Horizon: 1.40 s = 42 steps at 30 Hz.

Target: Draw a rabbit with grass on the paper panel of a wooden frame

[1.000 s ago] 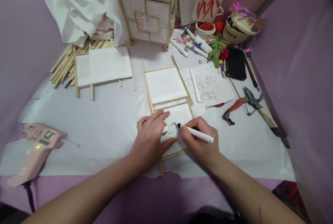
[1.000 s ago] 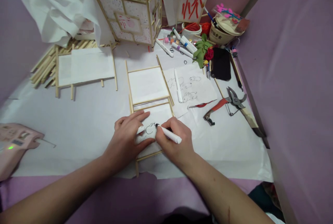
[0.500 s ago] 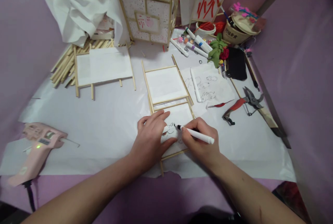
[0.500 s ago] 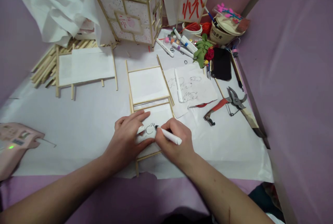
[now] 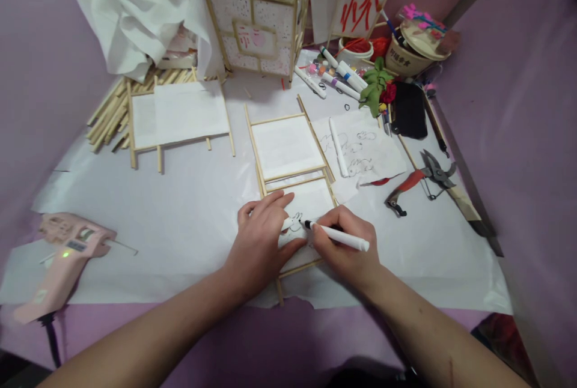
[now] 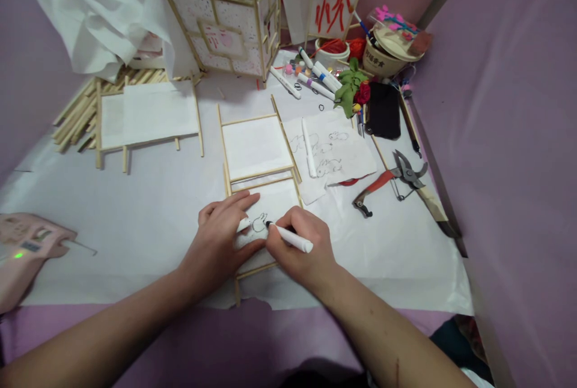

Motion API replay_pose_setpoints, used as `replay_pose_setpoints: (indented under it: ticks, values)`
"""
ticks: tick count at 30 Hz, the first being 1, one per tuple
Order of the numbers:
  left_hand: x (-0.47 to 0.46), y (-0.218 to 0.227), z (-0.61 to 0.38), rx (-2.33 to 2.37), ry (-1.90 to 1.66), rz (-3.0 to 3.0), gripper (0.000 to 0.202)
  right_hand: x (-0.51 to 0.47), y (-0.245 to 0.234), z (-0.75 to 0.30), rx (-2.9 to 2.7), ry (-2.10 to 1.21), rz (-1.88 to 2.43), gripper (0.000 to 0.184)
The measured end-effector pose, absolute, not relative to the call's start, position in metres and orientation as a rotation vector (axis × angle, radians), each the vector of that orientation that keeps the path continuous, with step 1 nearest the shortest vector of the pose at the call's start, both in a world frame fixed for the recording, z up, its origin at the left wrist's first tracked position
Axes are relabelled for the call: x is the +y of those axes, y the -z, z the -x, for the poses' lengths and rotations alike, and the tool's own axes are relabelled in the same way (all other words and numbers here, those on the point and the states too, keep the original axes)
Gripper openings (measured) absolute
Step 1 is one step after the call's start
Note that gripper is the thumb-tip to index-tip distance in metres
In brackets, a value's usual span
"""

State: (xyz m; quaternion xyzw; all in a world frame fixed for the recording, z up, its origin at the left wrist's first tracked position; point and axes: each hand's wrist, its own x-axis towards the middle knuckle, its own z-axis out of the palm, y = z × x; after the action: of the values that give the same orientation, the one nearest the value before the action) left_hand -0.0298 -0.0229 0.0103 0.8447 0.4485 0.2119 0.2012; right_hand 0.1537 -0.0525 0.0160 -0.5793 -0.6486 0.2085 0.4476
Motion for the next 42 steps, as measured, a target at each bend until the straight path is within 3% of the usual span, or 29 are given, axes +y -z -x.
replay_pose_setpoints:
  ticks: [15,27,42]
  values:
    - [-0.02,-0.013,0.021,1.195,-0.636,-2.471,0.017,-0.053,-0.016,-0.154,-1.601,-0.534,1.434,0.018]
    - [-0.016,-0.013,0.019,1.27,-0.58,-2.407,0.025,-0.053,-0.014,-0.154,-1.616,-0.472,1.419,0.017]
    - [-0.016,-0.011,0.02,1.311,-0.498,-2.428,0.02,-0.054,-0.013,-0.154,-1.61,-0.39,1.458,0.018]
